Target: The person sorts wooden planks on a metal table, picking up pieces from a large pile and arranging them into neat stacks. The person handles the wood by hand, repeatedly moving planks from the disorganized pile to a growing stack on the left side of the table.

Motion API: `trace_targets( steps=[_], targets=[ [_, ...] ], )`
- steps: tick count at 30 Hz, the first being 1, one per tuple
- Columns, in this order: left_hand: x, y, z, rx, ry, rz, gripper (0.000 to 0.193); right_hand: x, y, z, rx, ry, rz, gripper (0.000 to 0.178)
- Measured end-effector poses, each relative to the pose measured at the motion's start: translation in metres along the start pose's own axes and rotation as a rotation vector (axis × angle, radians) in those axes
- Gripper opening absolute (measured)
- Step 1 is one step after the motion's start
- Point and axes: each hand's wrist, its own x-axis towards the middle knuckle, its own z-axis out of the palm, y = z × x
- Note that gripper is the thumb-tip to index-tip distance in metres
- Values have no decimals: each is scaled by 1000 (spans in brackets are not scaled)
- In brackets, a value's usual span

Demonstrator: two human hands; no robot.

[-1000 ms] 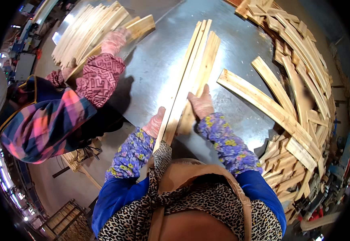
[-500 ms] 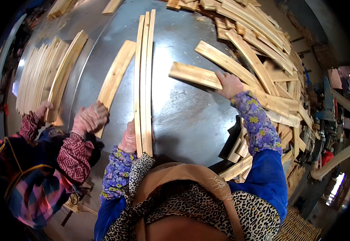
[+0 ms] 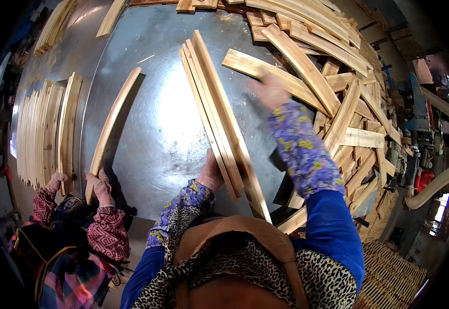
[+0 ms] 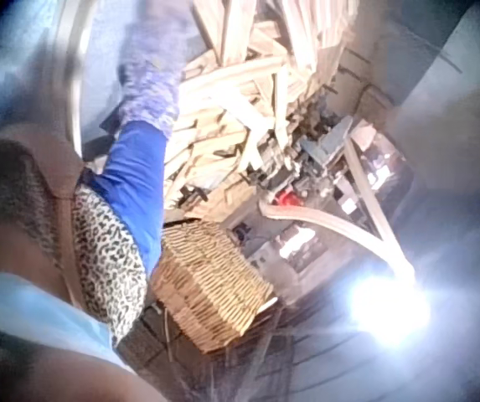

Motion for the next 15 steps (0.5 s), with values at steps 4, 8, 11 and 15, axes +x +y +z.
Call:
trace_targets(
  steps=[4, 8, 11, 15],
  targets=[
    [7, 38, 40, 35, 230, 15, 118, -2, 150, -91, -474, 253, 304, 89],
    [31, 55, -11, 115, 55, 39, 118, -7, 184, -114, -568, 68, 483, 90],
    [28, 59, -5, -37, 23, -26, 102, -11, 168, -116, -581, -66, 362, 77],
    [10, 64, -22, -184, -207, -25, 106, -63, 33, -103, 26, -188, 396, 69]
  ],
)
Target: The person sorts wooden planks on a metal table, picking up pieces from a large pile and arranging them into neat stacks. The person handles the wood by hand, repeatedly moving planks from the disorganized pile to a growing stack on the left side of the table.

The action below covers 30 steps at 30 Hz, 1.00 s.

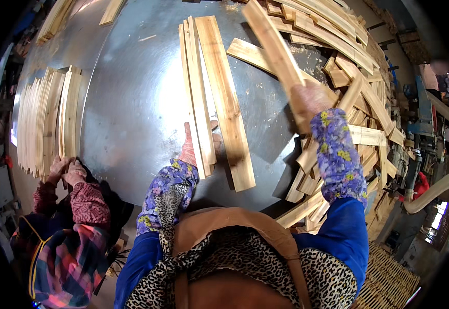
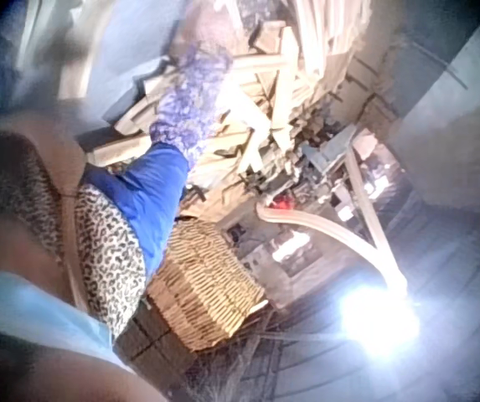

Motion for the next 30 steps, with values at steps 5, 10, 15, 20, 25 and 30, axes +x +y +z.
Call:
trace_targets(
  steps=[5, 10, 15, 20, 25, 30],
  targets=[
    [-20, -21, 61, 35, 120, 109, 109, -82, -35, 153, 599, -285, -300, 61],
    [-54, -6, -4, -30, -30, 133, 89, -109, -50, 230, 53, 411, -451, 80],
    [-124, 23, 50, 591, 376, 397, 91, -101, -45, 246, -56, 143, -243, 105],
    [-196, 21, 102, 1861, 1123, 170, 102, -103, -48, 287, 135, 96, -370, 87],
    [-200, -13, 34, 2426, 1220, 210, 113, -170, -119, 349, 302, -361, -498, 66],
    [-216, 8, 25, 2210, 1250, 285, 105, -128, -59, 283, -108, 388, -698, 68]
  ],
)
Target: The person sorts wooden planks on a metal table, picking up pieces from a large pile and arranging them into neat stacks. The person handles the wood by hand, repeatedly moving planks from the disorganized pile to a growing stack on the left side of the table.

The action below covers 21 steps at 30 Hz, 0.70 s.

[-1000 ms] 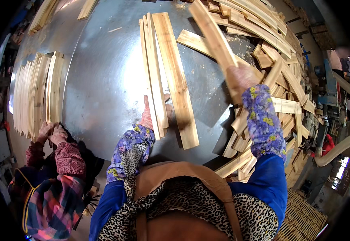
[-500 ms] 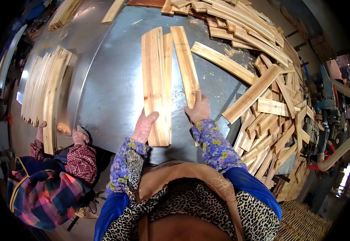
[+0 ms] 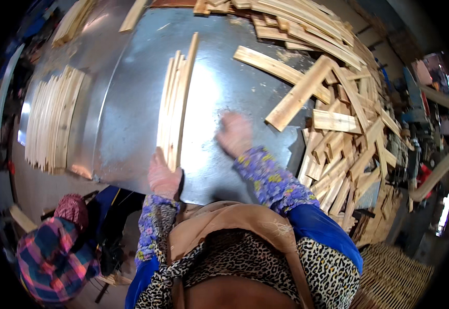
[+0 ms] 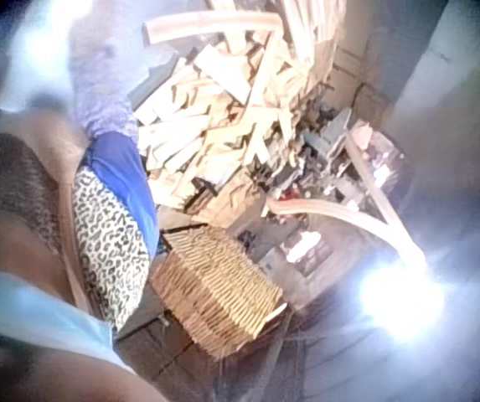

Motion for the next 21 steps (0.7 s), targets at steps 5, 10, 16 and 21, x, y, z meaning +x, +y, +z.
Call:
trace_targets(
  steps=[5, 10, 16, 21],
  targets=[
    [0, 4, -1, -14, -28, 24, 111, 65, 145, -96, -178, 188, 1012, 121],
    [1, -5, 8, 20, 18, 68, 111, 79, 128, -79, 199, 197, 1167, 108],
    [3, 9, -3, -72, -3, 178, 117, -48, -21, 50, 848, -349, 234, 69],
    [6, 17, 3, 52, 40, 138, 118, 45, 97, 55, 207, 33, 140, 72]
  ],
)
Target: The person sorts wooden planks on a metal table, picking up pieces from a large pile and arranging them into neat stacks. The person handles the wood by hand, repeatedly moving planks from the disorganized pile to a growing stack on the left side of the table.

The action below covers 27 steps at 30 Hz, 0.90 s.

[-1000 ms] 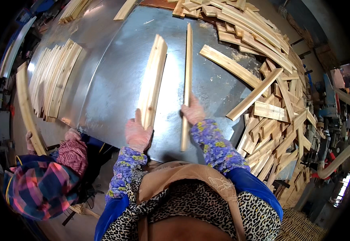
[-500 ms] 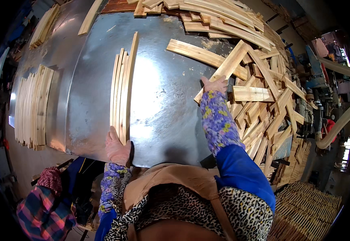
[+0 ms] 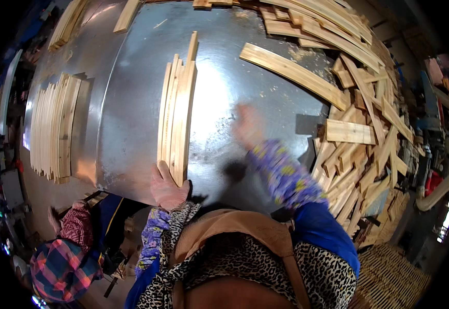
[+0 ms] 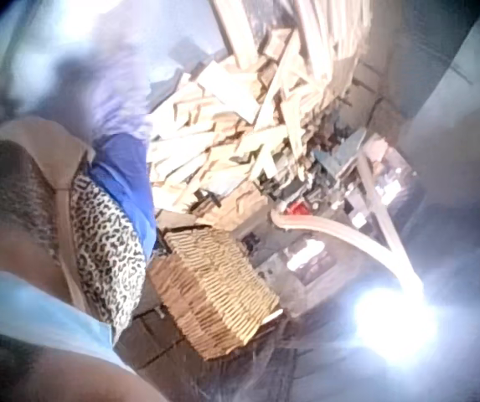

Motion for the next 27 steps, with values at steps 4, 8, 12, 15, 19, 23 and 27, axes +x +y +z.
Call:
trace_targets(
  steps=[4, 8, 12, 15, 19, 23, 27],
  targets=[
    [-3, -8, 9, 28, -2, -35, 113, 150, 79, -155, -735, -54, 232, 85],
    [-4, 7, -20, -26, -105, -124, 109, 189, 37, -197, -648, -323, 131, 61],
    [-13, -4, -9, -23, 7, -3, 109, 180, -46, -163, -413, -500, 334, 47],
    [-7, -15, 3, -53, 10, 3, 116, 127, -95, -98, -578, -547, -105, 25],
    [-1, 2, -9, -31, 4, -22, 124, 39, -175, 21, 328, -633, 254, 89],
    [-1, -8, 1, 53, 4, -139, 129, 59, -132, 15, 340, -545, 84, 69],
    [17, 14, -10, 164, 119, -45, 107, 181, 106, -12, 414, 279, 49, 41]
  ],
)
